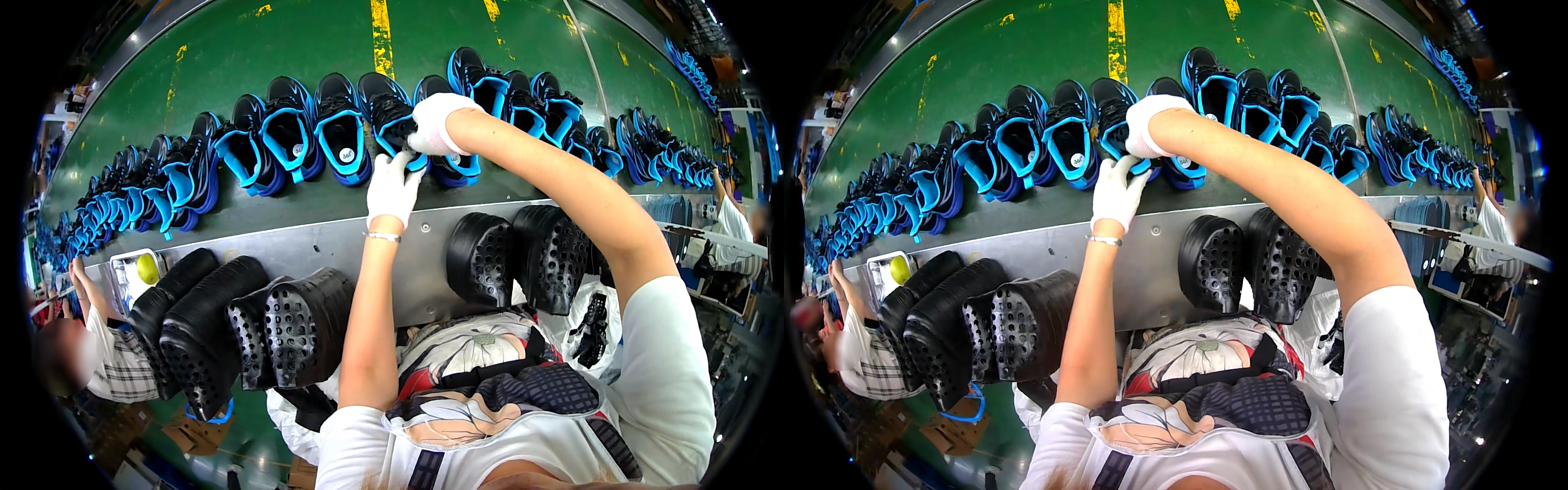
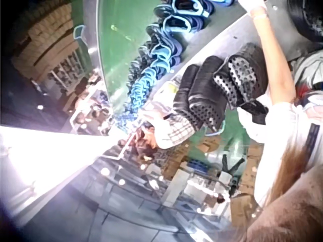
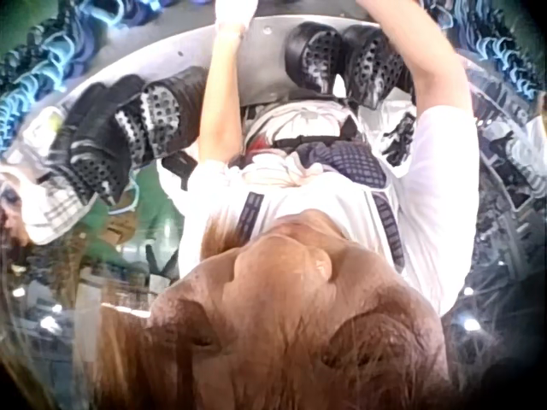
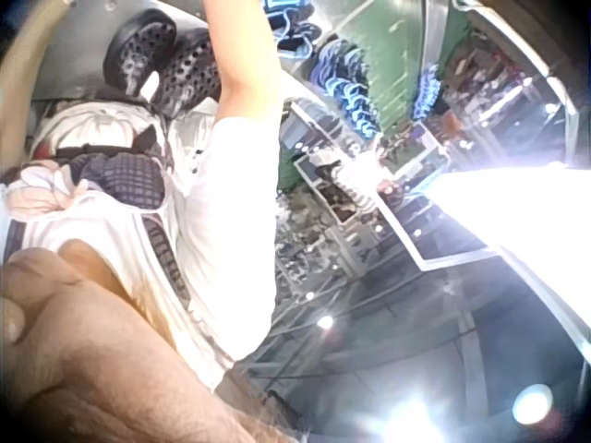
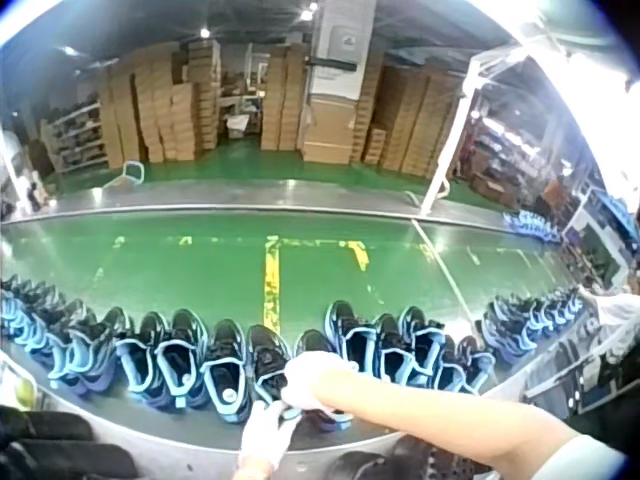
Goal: The person picks up blue and black sneakers from an assembly line by hand, places black ventilated shoe components on top of each pair, and pushes them down the line.
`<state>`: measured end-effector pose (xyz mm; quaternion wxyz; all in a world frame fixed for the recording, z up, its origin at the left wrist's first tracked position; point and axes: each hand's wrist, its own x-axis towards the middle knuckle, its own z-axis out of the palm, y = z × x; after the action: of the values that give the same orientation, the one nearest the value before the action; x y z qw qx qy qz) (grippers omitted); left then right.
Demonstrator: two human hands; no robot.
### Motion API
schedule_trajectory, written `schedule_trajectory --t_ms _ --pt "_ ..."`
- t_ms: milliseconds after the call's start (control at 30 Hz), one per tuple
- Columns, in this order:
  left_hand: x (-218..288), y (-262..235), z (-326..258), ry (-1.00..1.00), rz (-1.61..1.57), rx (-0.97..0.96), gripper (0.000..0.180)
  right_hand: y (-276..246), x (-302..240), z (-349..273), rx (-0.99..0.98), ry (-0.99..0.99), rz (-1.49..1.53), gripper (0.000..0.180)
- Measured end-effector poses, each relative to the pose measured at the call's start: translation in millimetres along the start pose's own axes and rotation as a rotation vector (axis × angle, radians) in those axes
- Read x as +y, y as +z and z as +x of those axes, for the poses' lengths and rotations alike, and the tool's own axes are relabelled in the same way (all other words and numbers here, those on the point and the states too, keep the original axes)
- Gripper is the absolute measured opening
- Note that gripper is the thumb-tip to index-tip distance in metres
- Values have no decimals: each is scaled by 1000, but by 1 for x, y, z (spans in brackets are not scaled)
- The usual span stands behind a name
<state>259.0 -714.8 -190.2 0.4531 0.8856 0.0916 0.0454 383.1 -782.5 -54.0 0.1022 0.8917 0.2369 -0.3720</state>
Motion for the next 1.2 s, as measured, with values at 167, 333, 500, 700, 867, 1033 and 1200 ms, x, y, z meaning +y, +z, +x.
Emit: schedule_trajectory --t_ms 167,333,500,700,867,1033,1200 --pt "12 8 -9 -46 120 185 35 37 -23 20 196 -50 -89 26" --pt "12 12 -11 16 223 230 33 61 -24 47 391 -113 -25 19" --pt "21 4 -1 -5 325 109 31 63 -17 69 305 -75 2 20" --pt "19 -4 23 -224 339 -320 32 47 -16 67 203 58 350 26" --pt "22 -7 48 -369 401 -542 28 67 -21 74 348 110 496 31" --pt "-1 3 47 -392 400 -541 29 77 -26 91 373 39 512 27" --pt "19 5 62 -380 421 -508 27 88 -2 124 517 -54 474 33"
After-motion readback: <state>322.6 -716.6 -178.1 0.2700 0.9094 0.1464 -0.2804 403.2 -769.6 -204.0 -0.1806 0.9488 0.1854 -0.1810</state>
